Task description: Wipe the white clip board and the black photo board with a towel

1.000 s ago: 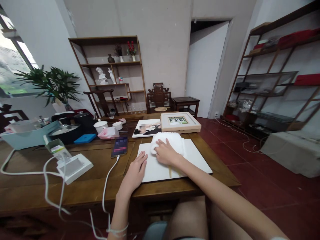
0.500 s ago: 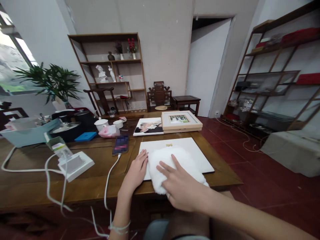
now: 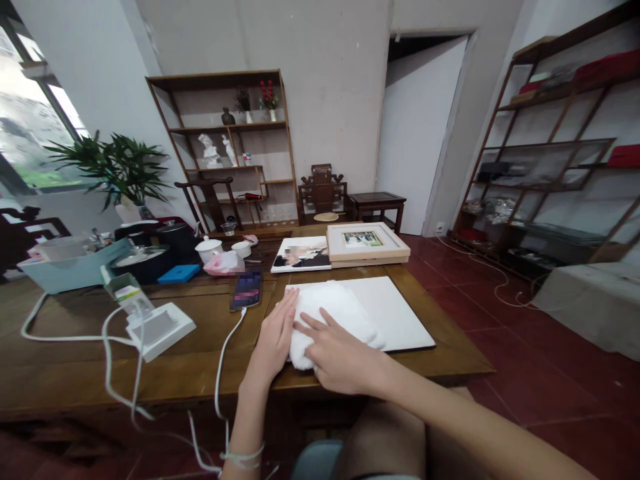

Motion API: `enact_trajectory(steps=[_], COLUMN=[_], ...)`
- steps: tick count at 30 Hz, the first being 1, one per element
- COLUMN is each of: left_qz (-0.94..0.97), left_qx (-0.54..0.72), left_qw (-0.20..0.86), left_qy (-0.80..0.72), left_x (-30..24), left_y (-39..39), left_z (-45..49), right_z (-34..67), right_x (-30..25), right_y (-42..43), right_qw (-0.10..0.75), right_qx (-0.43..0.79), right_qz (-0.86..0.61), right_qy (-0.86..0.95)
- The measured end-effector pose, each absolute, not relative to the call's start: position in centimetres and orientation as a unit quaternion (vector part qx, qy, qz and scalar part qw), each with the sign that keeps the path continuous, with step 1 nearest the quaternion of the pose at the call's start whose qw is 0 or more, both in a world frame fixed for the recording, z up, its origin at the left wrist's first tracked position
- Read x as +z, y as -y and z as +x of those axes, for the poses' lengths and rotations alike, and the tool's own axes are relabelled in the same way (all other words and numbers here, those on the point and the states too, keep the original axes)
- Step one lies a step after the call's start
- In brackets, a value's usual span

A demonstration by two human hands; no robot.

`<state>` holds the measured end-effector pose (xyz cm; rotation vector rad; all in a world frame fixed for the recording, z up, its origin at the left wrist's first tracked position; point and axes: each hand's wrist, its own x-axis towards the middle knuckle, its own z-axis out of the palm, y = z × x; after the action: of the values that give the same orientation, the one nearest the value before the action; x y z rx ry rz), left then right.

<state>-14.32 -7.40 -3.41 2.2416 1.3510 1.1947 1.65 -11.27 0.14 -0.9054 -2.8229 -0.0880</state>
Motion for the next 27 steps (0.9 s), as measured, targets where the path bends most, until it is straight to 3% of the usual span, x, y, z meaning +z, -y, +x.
enact_trajectory(steps=[5, 9, 12, 18, 27], left_qz=[0.788, 0.779, 0.782, 0.791, 0.795], left_qx=[0.376, 0.359, 0.345, 0.330, 0.335], left_qw=[0.151, 0.148, 0.141, 0.131, 0.120], left_qy=[-0.464, -0.492, -0.500, -0.498, -0.492], left_x=[-3.8, -4.3, -4.5, -4.4, -4.4], left_y=[7.3, 7.0, 6.9, 6.9, 6.8], left_z=[-14.3, -14.2, -14.2, -14.3, -14.4], right_z=[4.7, 7.3, 8.2, 4.2, 0.9], right_x=[1.4, 3.0, 4.1, 3.4, 1.6], right_y=[13.2, 10.9, 7.4, 1.8, 1.2], right_qw=[0.065, 0.051, 0.091, 0.086, 0.070], right_qx=[0.020, 0.059, 0.061, 0.016, 0.008], right_qz=[-0.285, -0.373, -0.433, -0.477, -0.450], right_qy=[0.956, 0.924, 0.895, 0.875, 0.890])
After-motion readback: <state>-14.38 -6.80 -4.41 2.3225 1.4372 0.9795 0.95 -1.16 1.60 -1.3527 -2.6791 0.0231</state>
